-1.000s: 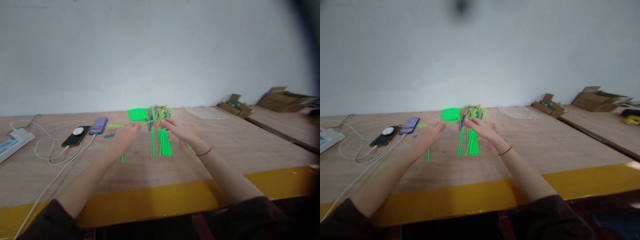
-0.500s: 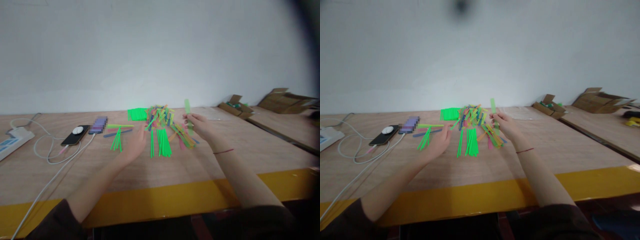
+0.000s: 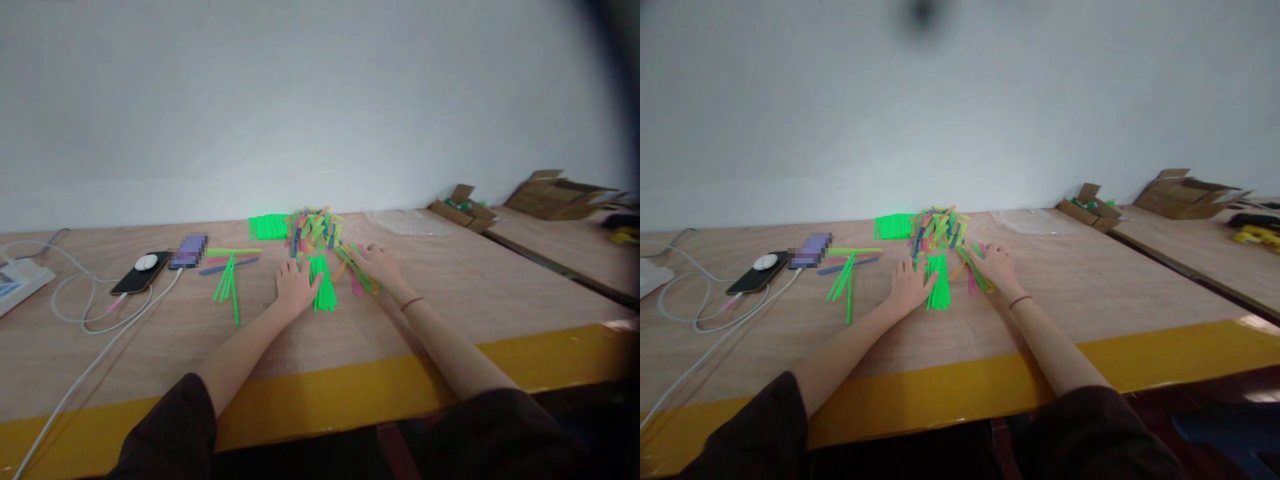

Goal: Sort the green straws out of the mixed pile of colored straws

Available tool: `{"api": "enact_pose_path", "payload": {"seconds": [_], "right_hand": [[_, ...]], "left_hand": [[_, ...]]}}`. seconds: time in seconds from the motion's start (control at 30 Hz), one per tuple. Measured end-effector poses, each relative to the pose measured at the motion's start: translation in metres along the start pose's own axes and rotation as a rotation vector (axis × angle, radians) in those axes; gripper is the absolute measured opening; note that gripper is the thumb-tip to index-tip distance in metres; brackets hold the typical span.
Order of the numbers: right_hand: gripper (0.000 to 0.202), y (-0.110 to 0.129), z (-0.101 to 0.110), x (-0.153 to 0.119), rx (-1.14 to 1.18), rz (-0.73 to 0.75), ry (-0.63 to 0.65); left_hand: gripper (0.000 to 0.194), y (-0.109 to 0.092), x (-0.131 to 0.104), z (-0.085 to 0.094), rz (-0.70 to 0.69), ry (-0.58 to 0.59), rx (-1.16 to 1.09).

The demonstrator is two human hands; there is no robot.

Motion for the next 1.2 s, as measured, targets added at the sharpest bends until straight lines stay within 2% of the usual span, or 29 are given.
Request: {"api": "enact_pose_path", "payload": {"seconds": [0.07,0.17,0.27,0.43,0.5,0.57,0.63,0.7,0.8,0.87,0.97,1.03,1.1,1.2], "right_hand": [[0.073,0.011,-0.002,-0.001,-0.025,-0.044,0.054],[0.068,0.024,-0.007,0.002,-0.068,-0.006,0.153],[0.053,0.025,-0.007,0.006,-0.077,0.080,0.199],[0.040,0.016,-0.009,0.007,-0.171,0.153,0.263],[0.042,0.016,-0.011,0.006,-0.250,0.189,0.248],[0.052,0.018,-0.015,0.005,-0.292,0.226,0.219],[0.062,0.020,-0.019,0.003,-0.303,0.248,0.201],[0.065,0.022,-0.021,0.000,-0.315,0.245,0.179],[0.057,0.030,-0.019,-0.010,-0.334,0.266,0.066],[0.047,0.040,-0.016,-0.018,-0.331,0.381,0.004],[0.036,0.057,-0.021,-0.029,-0.336,0.620,0.048],[0.031,0.064,-0.025,-0.033,-0.343,0.714,0.097],[0.029,0.067,-0.029,-0.037,-0.336,0.750,0.111],[0.028,0.068,-0.032,-0.040,-0.325,0.755,0.087]], "left_hand": [[0.077,0.000,0.000,-0.007,0.010,0.052,-0.056],[0.089,-0.006,0.004,-0.017,-0.037,0.142,-0.097],[0.077,-0.014,0.009,-0.022,-0.071,0.153,-0.128],[0.060,-0.025,0.012,-0.023,-0.074,0.117,-0.167],[0.063,-0.027,0.011,-0.022,-0.078,0.110,-0.181],[0.077,-0.027,0.009,-0.022,-0.113,0.125,-0.192],[0.092,-0.029,0.007,-0.024,-0.186,0.160,-0.183],[0.096,-0.031,0.006,-0.026,-0.262,0.182,-0.153],[0.085,-0.033,0.004,-0.025,-0.322,0.149,-0.112],[0.081,-0.032,0.002,-0.023,-0.352,0.141,-0.107],[0.089,-0.025,-0.006,-0.021,-0.429,0.233,-0.117],[0.101,-0.017,-0.011,-0.022,-0.493,0.294,-0.098],[0.107,-0.009,-0.012,-0.023,-0.532,0.304,-0.068],[0.098,-0.006,-0.010,-0.026,-0.544,0.256,-0.056]]}}
Point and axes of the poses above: each hand's wrist, its own x-axis towards the middle knuckle, its own z-axis out of the back of the hand, y = z × x, the point moved 5 cm from there along x, towards the middle knuckle, and after that the axes turned 14 degrees about y, right-handed, at the moved point
